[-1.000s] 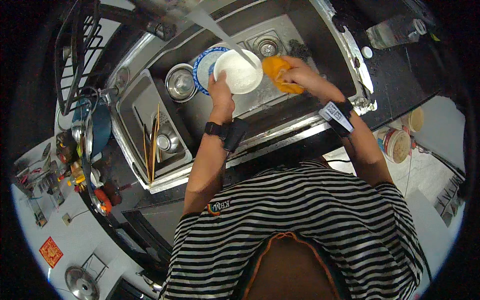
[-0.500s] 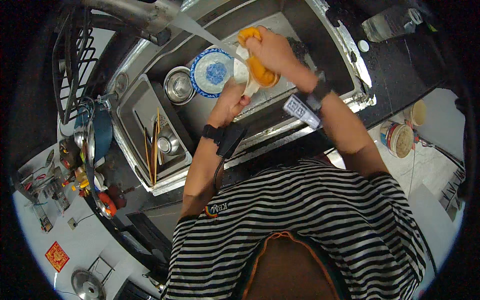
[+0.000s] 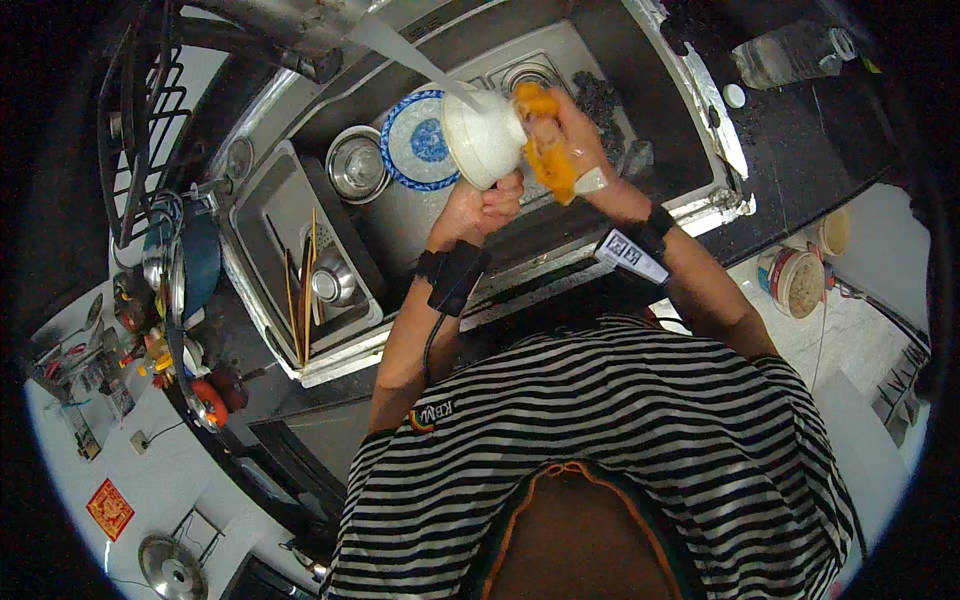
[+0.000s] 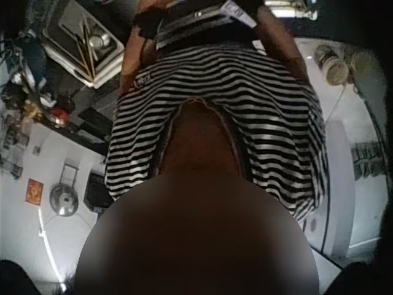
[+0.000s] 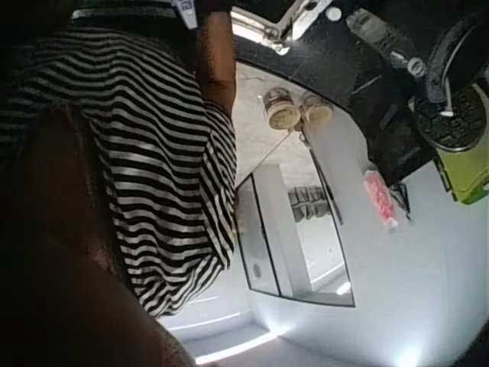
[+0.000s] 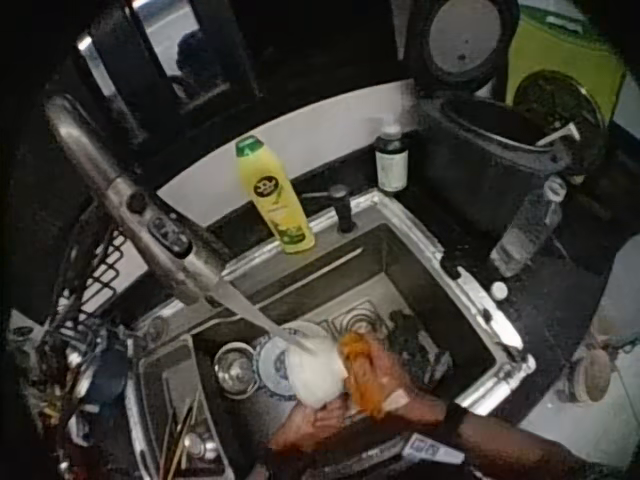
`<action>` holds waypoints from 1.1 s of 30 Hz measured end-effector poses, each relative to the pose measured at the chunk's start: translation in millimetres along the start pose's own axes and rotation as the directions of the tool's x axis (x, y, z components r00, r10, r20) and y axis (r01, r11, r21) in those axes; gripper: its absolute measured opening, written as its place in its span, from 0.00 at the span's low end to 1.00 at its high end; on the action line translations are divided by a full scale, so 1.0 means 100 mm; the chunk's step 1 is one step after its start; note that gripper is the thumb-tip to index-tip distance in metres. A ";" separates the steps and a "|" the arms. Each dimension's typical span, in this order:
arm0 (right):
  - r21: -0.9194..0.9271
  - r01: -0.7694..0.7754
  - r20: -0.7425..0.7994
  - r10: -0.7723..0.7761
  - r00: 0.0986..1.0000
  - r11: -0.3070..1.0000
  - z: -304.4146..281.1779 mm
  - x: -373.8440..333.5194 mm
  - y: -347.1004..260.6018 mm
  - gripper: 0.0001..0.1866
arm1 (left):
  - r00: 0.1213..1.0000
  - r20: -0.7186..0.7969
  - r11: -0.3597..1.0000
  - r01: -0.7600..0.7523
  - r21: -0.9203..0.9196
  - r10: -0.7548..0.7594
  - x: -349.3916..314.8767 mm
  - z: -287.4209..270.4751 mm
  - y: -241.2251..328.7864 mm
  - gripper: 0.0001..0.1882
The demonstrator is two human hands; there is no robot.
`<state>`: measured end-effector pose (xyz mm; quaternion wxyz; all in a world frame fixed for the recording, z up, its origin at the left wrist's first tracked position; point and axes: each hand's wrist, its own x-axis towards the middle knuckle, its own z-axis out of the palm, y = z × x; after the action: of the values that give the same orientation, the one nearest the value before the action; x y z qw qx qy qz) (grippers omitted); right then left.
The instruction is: The person washes several dishes in a kitchen sink using a yellow sponge and running water. They scrub and rinse a small metal bowl, a white bowl, a blue-and-white patterned plate, and a white cup, then place each item in the sink's drainboard.
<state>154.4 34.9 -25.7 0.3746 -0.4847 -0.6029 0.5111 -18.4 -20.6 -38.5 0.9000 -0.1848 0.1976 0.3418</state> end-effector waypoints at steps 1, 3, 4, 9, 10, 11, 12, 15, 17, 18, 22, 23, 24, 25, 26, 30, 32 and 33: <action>-0.084 0.048 0.019 -0.047 0.999 0.995 -0.03 -0.01 -0.10 0.18 | 1.000 0.006 0.999 0.004 -0.046 -0.004 0.02 -0.01 0.01 0.20; -0.217 0.219 0.115 -0.198 0.973 0.951 -0.09 0.01 -0.28 0.18 | 0.992 -0.070 0.994 -0.105 -0.027 0.103 0.01 -0.04 0.00 0.15; -0.227 0.110 0.229 -0.056 0.972 0.968 -0.13 0.04 -0.33 0.17 | 0.993 -0.067 0.995 -0.100 -0.009 0.099 0.00 -0.05 0.00 0.16; -0.628 0.294 0.564 0.161 0.810 0.720 -0.35 0.17 -0.42 0.16 | 0.999 0.040 1.000 -0.024 0.016 0.024 -0.07 -0.13 0.07 0.10; -0.657 0.329 0.558 0.145 0.817 0.678 -0.39 0.15 -0.43 0.16 | 0.980 0.197 1.000 0.026 0.013 -0.028 -0.09 -0.12 0.10 0.11; -0.683 0.364 0.556 0.127 0.821 0.633 -0.40 0.13 -0.43 0.16 | 0.973 0.231 1.000 -0.023 -0.013 0.025 -0.11 -0.11 0.12 0.12; -0.648 0.256 0.428 0.065 0.901 0.717 -0.41 0.09 -0.43 0.15 | 0.981 0.183 0.997 -0.063 -0.034 0.068 -0.12 -0.10 0.14 0.12; -0.348 0.251 0.076 -0.239 0.968 0.903 -0.31 0.01 -0.44 0.13 | 0.989 0.135 0.996 -0.047 -0.076 0.057 -0.12 -0.03 0.10 0.13; -0.354 0.373 0.124 -0.352 0.928 0.858 -0.19 0.03 -0.42 0.13 | 0.988 0.153 0.998 0.040 -0.058 -0.031 -0.07 -0.01 0.03 0.12; -0.376 0.384 0.115 -0.369 0.922 0.843 -0.15 0.06 -0.41 0.13 | 0.990 0.139 0.995 -0.017 -0.101 0.031 -0.04 -0.02 0.00 0.11; -0.616 0.379 0.428 -0.111 0.897 0.691 -0.20 0.10 -0.36 0.11 | 0.984 -0.109 0.990 -0.140 -0.009 0.139 -0.03 -0.06 0.02 0.09; -0.686 0.389 0.483 -0.014 0.875 0.616 -0.23 0.08 -0.35 0.10 | 0.975 -0.147 0.985 -0.170 -0.024 0.165 -0.03 -0.06 0.05 0.09; -0.602 0.454 0.519 -0.110 0.847 0.657 -0.28 0.01 -0.36 0.10 | 0.959 -0.198 0.975 -0.218 -0.049 0.204 -0.03 -0.05 0.08 0.09; -0.518 0.441 0.441 -0.212 0.872 0.733 -0.27 -0.04 -0.37 0.10 | 0.948 -0.240 0.969 -0.233 -0.078 0.209 -0.03 -0.04 0.11 0.09; -0.467 0.387 0.340 -0.242 0.909 0.795 -0.25 -0.13 -0.38 0.10 | 0.927 -0.222 0.945 -0.322 -0.058 0.303 -0.01 -0.01 0.11 0.09; -0.396 0.460 0.050 -0.481 0.875 0.795 0.05 -0.27 -0.43 0.10 | 0.825 -0.213 0.834 -0.445 0.325 0.523 0.16 0.09 -0.07 0.10; -0.457 0.490 -0.014 -0.557 0.831 0.743 0.18 -0.24 -0.41 0.09 | 0.818 -0.045 0.686 -0.450 0.571 0.574 0.25 0.14 -0.10 0.07; -0.502 0.473 -0.039 -0.565 0.824 0.724 0.21 -0.21 -0.38 0.09 | 0.809 -0.032 0.675 -0.466 0.572 0.586 0.29 0.15 -0.12 0.05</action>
<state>131.8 9.4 8.5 0.4293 -0.4177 -0.7816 0.1744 13.1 -6.1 -37.4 0.7497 0.1050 0.4253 0.4961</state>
